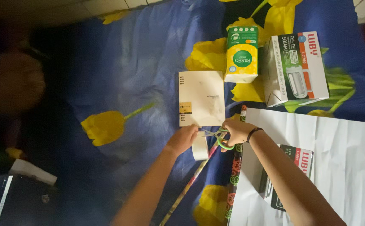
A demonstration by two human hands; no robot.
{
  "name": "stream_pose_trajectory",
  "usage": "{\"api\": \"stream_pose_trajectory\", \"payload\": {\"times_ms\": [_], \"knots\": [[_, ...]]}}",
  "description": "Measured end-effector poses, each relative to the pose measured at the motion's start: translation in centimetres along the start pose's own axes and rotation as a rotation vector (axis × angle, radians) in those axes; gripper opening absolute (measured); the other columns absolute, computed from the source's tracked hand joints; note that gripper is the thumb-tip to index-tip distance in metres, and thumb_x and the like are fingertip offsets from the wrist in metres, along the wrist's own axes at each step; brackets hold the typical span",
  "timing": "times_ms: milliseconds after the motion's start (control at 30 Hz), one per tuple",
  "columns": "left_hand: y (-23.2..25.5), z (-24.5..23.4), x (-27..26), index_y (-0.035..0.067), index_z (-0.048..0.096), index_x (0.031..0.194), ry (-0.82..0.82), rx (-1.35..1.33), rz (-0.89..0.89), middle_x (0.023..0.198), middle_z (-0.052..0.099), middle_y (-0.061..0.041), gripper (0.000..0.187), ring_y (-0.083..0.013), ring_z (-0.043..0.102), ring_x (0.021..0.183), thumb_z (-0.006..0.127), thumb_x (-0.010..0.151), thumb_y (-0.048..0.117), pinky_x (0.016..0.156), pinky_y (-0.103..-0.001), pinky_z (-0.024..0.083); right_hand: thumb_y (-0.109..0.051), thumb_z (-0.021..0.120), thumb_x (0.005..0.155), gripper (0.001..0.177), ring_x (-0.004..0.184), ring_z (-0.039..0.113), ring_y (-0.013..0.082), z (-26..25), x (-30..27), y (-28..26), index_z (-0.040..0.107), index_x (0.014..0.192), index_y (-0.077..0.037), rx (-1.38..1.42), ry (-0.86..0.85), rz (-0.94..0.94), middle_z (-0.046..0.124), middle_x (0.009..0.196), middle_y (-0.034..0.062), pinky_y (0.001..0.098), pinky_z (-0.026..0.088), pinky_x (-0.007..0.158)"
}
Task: The person wraps a rectangular box as a gift on a bed. They unroll patterned wrapping paper, position the box on the paper, cut the paper to size with scissors, fold the paper around the box, and press tape onto the paper to hold the wrap while continuing to fold and adjust the paper around the box.
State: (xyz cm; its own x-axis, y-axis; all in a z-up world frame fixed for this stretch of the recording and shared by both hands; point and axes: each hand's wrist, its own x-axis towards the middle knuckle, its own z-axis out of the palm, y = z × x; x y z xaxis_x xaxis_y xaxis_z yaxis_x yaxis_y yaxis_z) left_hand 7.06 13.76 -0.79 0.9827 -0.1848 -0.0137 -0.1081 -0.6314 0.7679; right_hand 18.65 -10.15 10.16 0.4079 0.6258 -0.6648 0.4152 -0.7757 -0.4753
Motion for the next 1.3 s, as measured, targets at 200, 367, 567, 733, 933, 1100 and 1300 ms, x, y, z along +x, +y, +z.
{"api": "stream_pose_trajectory", "payload": {"times_ms": [200, 367, 567, 733, 933, 1100, 1300], "knots": [[1.2, 3.5, -1.2, 0.005, 0.060, 0.108, 0.292, -0.105, -0.036, 0.103, 0.070, -0.020, 0.014, -0.0398, 0.068, 0.097, 0.057, 0.101, 0.016, 0.083, -0.047, 0.055, -0.035, 0.092, 0.059, 0.076, 0.113, 0.069, 0.0268, 2.8, 0.9, 1.8, 0.063, 0.122, -0.003, 0.127, -0.085, 0.101, 0.072, 0.124, 0.0154, 0.0332, 0.054, 0.094], [1.6, 4.5, -1.9, 0.008, 0.062, 0.105, 0.307, -0.035, -0.191, 0.100, 0.072, -0.019, 0.012, -0.0393, 0.069, 0.093, 0.055, 0.104, 0.018, 0.077, -0.048, 0.055, -0.021, 0.088, 0.075, 0.110, 0.134, 0.053, 0.0254, 10.7, -0.3, 1.5, 0.009, 0.150, -0.009, 0.958, 0.226, 0.019, 0.054, 0.142, 0.0138, 0.0380, 0.048, 0.110], [6.4, 2.9, -0.5, 0.013, 0.058, 0.105, 0.237, -0.099, -0.234, 0.090, 0.070, -0.011, 0.014, -0.0236, 0.071, 0.076, 0.048, 0.110, 0.022, 0.070, -0.037, 0.059, -0.014, 0.073, 0.087, 0.056, 0.113, 0.070, 0.0322, 17.8, 1.0, -5.2, 0.036, 0.127, -0.003, 1.064, 0.650, 0.121, 0.065, 0.116, 0.0194, 0.0373, 0.061, 0.089], [9.1, 1.2, -0.2, 0.011, 0.065, 0.105, 0.223, -0.315, -0.346, 0.092, 0.072, -0.013, 0.016, -0.0216, 0.070, 0.075, 0.049, 0.103, 0.010, 0.068, -0.038, 0.057, -0.007, 0.070, 0.087, 0.039, 0.080, 0.072, 0.0359, 16.8, -0.3, -5.4, 0.042, 0.113, -0.003, 0.907, 0.772, 0.229, 0.070, 0.088, 0.0198, 0.0415, 0.054, 0.069], [9.7, 2.2, -2.7, 0.013, 0.061, 0.109, 0.111, -0.222, -0.346, 0.093, 0.068, -0.013, 0.016, -0.0283, 0.070, 0.078, 0.047, 0.103, 0.008, 0.068, -0.040, 0.060, -0.010, 0.071, 0.084, 0.043, 0.079, 0.071, 0.0307, 17.5, -3.1, -6.6, 0.044, 0.116, -0.002, 0.894, 0.926, 0.053, 0.068, 0.085, 0.0155, 0.0401, 0.054, 0.067], [9.7, 5.0, -5.5, 0.008, 0.059, 0.107, 0.220, -0.132, -0.034, 0.100, 0.068, -0.016, 0.009, -0.0377, 0.069, 0.093, 0.052, 0.104, 0.012, 0.078, -0.045, 0.056, -0.020, 0.082, 0.084, 0.045, 0.074, 0.063, 0.0203, 20.4, -5.6, -6.3, 0.051, 0.112, -0.002, 0.934, 0.817, 0.175, 0.067, 0.083, 0.0109, 0.0351, 0.051, 0.067], [8.8, 6.4, -7.9, 0.004, 0.057, 0.106, 0.122, -0.226, -0.098, 0.100, 0.072, -0.017, 0.014, -0.0383, 0.070, 0.094, 0.055, 0.103, 0.017, 0.080, -0.046, 0.055, -0.017, 0.081, 0.085, 0.050, 0.081, 0.061, 0.0166, 24.5, -7.2, -6.2, 0.045, 0.116, -0.002, 1.124, 0.715, 0.205, 0.065, 0.093, 0.0102, 0.0308, 0.052, 0.068]]}}
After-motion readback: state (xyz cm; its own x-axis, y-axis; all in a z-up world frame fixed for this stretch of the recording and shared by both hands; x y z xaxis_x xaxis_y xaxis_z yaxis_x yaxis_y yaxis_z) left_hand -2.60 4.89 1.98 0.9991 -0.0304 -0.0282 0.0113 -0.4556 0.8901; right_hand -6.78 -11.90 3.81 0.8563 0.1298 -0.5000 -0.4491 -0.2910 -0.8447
